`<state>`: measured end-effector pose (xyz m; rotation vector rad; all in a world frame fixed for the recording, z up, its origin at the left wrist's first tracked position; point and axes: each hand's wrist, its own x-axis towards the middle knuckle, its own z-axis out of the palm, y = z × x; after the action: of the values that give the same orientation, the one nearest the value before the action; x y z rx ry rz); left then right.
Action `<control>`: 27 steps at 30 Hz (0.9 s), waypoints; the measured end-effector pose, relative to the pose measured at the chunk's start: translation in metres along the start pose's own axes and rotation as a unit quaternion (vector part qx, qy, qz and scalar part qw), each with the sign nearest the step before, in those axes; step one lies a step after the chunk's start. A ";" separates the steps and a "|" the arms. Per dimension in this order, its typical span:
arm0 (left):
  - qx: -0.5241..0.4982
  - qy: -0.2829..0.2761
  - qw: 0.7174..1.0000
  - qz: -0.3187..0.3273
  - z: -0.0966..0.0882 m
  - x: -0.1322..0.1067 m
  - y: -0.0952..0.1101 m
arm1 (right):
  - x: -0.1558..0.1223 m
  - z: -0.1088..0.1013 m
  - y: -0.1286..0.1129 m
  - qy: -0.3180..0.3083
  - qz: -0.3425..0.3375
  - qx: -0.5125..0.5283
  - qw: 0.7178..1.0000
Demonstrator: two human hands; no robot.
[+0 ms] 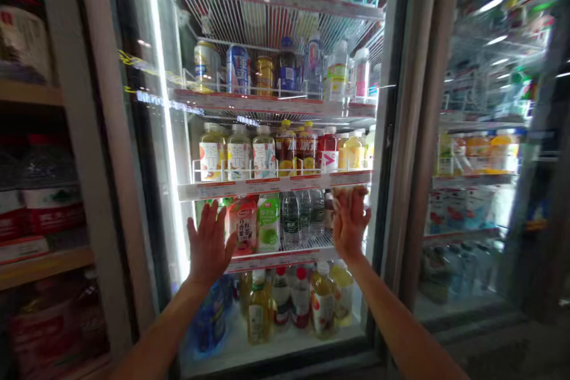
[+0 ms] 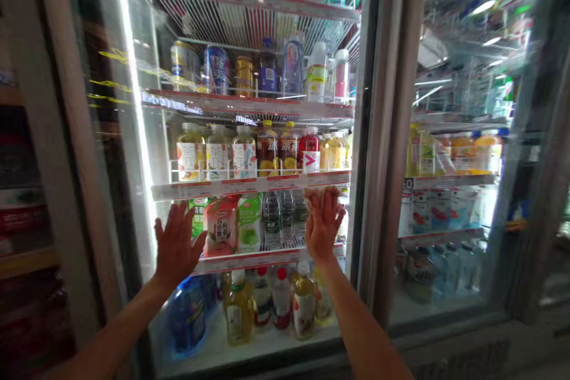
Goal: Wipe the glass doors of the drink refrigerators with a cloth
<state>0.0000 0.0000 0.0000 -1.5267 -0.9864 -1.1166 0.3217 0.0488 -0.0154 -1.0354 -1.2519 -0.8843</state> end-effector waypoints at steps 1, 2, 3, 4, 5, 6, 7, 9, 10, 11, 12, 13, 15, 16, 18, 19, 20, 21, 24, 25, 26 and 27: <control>0.003 0.001 1.000 -0.004 -0.002 0.001 -0.003 | 0.008 0.002 -0.002 0.027 0.032 -0.007 0.999; 0.006 0.002 1.000 -0.007 -0.004 0.003 -0.005 | 0.015 0.003 -0.006 0.045 0.050 -0.010 0.998; 0.008 0.003 1.000 -0.010 -0.006 0.004 -0.007 | 0.020 0.005 -0.012 0.053 0.055 -0.008 0.997; 0.009 0.004 1.000 -0.013 -0.007 0.004 -0.008 | 0.023 0.006 -0.022 0.053 0.046 -0.003 0.998; 0.009 0.005 1.000 -0.014 -0.008 0.004 -0.010 | 0.024 0.008 -0.035 0.042 0.016 0.009 0.999; 0.009 0.005 1.000 -0.015 -0.009 0.004 -0.010 | 0.023 0.009 -0.051 0.021 -0.024 0.024 0.999; 0.007 0.004 1.000 -0.016 -0.010 0.004 -0.011 | 0.021 0.010 -0.069 -0.007 -0.068 0.039 0.997; 0.003 0.000 1.000 -0.023 -0.010 0.003 -0.012 | 0.015 0.010 -0.101 -0.068 -0.148 0.060 0.985; 0.001 -0.003 1.000 -0.026 -0.010 0.003 -0.012 | 0.013 0.009 -0.114 -0.094 -0.184 0.068 0.976; 0.000 -0.007 1.000 -0.028 -0.010 0.004 -0.012 | 0.012 0.008 -0.121 -0.115 -0.218 0.073 0.967; -0.001 -0.008 1.000 -0.028 -0.010 0.004 -0.013 | 0.013 0.007 -0.124 -0.128 -0.247 0.078 0.957; -0.001 -0.005 1.000 -0.029 -0.011 0.005 -0.013 | 0.014 0.006 -0.122 -0.131 -0.266 0.082 0.951; 0.001 0.002 1.000 -0.029 -0.011 0.008 -0.014 | 0.021 0.004 -0.105 -0.110 -0.256 0.083 0.957; 0.001 0.006 1.000 -0.029 -0.011 0.010 -0.014 | 0.025 0.003 -0.092 -0.086 -0.224 0.077 0.968; 0.000 0.010 0.999 -0.030 -0.011 0.015 -0.015 | 0.036 0.003 -0.063 -0.033 -0.127 0.055 0.990; 0.000 0.011 0.999 -0.030 -0.011 0.017 -0.016 | 0.042 0.004 -0.049 -0.009 -0.076 0.042 0.996; 0.000 0.013 0.999 -0.029 -0.011 0.019 -0.017 | 0.047 0.005 -0.038 0.013 -0.027 0.032 0.999; 0.001 0.017 0.999 -0.029 -0.011 0.022 -0.018 | 0.053 0.006 -0.030 0.031 0.019 0.025 0.999; 0.004 0.025 0.999 -0.024 -0.012 0.031 -0.021 | 0.064 0.010 -0.034 0.051 0.089 0.018 0.995; 0.004 0.026 0.999 -0.022 -0.012 0.034 -0.022 | 0.065 0.012 -0.045 0.041 0.074 0.021 0.996; 0.004 0.026 0.999 -0.020 -0.012 0.037 -0.022 | 0.064 0.013 -0.059 0.023 0.040 0.026 0.999; 0.004 0.027 0.999 -0.019 -0.013 0.040 -0.021 | 0.062 0.014 -0.075 0.001 -0.008 0.034 0.999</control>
<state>-0.0124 -0.0054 0.0450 -1.4706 -0.9851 -1.1732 0.2540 0.0403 0.0561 -0.9709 -1.2816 -0.8486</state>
